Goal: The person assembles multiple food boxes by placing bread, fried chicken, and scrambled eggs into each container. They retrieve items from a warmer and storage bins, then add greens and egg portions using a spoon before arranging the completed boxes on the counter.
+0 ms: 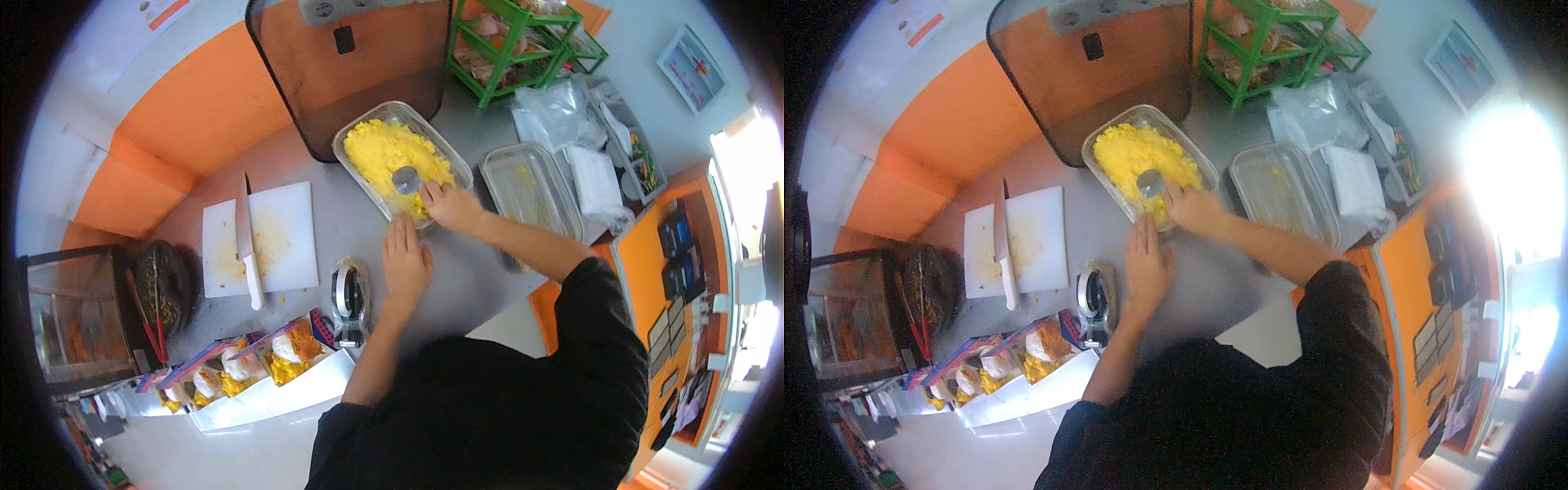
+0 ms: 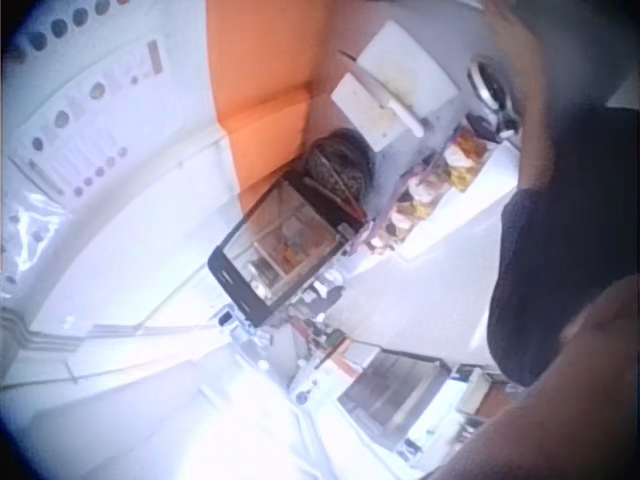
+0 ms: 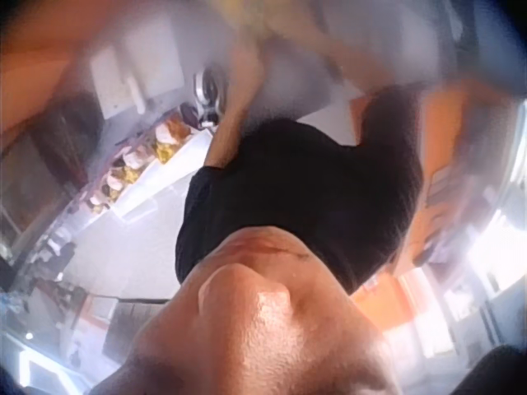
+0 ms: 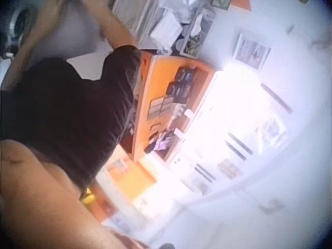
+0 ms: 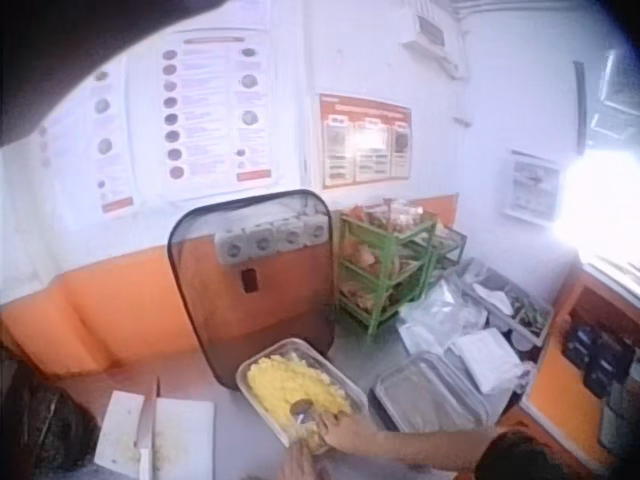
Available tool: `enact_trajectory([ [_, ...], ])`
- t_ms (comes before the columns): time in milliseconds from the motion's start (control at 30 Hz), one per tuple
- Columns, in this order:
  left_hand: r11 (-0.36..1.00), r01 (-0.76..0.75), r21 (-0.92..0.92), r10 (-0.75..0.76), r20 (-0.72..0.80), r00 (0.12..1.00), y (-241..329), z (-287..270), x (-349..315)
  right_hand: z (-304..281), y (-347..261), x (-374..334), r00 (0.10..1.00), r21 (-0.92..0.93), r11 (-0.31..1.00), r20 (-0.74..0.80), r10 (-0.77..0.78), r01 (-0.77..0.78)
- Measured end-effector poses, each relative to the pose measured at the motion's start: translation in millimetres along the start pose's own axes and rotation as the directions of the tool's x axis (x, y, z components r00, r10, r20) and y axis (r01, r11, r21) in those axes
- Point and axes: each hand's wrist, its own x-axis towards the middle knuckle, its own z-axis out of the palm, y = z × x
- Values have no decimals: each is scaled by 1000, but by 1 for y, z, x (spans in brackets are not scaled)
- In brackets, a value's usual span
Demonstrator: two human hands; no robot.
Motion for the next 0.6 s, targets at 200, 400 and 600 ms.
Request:
enact_trajectory([
  [200, 991, 5, 135, -24, 137, 990, 0, 6, -11, -10, -11, 3, 933, 218, 974, 358, -14, -69],
  [400, 992, 12, 124, -34, 175, 984, -1, 8, -11, -14, 10, 20, 898, 612, 789, 372, -236, -46],
  [600, 998, 13, 57, -23, 171, 985, -2, 8, -11, -3, 59, 16, 636, 620, -161, 705, -315, -768],
])
